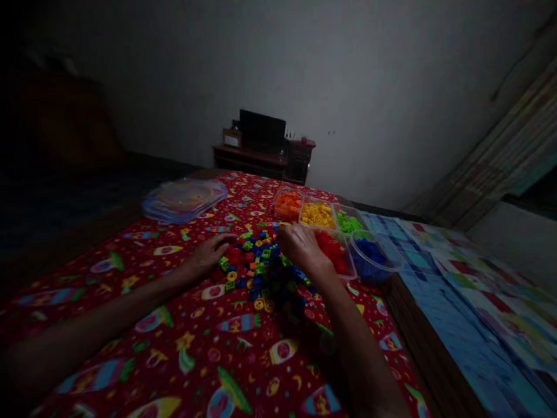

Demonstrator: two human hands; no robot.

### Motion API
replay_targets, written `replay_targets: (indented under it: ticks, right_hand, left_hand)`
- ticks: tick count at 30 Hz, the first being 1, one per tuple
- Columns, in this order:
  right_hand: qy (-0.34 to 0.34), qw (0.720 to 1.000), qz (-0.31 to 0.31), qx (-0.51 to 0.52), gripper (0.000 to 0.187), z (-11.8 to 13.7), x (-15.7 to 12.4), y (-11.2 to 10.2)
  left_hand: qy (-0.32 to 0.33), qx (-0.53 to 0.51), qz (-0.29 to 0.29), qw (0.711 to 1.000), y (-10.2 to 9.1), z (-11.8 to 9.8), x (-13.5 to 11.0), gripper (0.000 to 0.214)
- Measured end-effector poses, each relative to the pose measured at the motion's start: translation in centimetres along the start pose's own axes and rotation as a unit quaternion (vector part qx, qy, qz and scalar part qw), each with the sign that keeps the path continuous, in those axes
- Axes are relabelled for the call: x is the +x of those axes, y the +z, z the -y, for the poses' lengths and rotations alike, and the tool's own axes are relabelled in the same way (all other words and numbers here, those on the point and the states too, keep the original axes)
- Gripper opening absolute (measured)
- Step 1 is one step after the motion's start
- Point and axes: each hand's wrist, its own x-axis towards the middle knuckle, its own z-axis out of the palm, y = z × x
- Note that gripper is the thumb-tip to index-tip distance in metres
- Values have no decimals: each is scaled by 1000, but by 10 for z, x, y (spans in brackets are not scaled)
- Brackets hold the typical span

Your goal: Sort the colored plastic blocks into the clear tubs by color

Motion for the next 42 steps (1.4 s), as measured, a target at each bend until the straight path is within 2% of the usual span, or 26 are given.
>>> replay_targets:
  ticks: [3,6,10,16,19,21,22,24,27,32,38,42]
  right_hand:
    - [-68,997,17,11,22,31,2,20]
    - [-90,996,23,7,19,46,3,40]
    - [-96,995,15,16,16,45,2,57]
    - [-107,994,-8,26,16,38,6,60]
    - [-106,993,-22,43,16,33,9,59]
    - [-105,993,-17,44,16,29,11,58]
    - [-104,994,-12,40,17,27,12,57]
    - [-96,995,-13,29,18,23,13,54]
    - [-65,997,-29,21,20,19,13,50]
    - [-28,999,-26,14,23,16,12,46]
    - [-13,999,-10,40,22,11,12,40]
    - [17,998,-22,53,22,9,11,34]
  left_hand:
    - [12,-6,2,1000,1,1,1,40]
    - [21,-12,2,1000,1,0,2,39]
    - [32,-6,-2,999,1,1,1,38]
    - [57,14,-16,998,3,7,3,33]
    - [115,54,-83,988,1,-2,0,27]
    - [182,79,-95,975,0,-13,-4,21]
    - [217,89,-73,969,0,-19,-7,19]
    - [270,111,8,957,2,-30,-14,17]
    - [276,157,98,943,8,-38,-21,17]
    - [254,200,128,938,12,-40,-22,18]
    - [223,158,126,954,9,-47,-14,19]
    - [257,195,178,930,15,-52,-10,19]
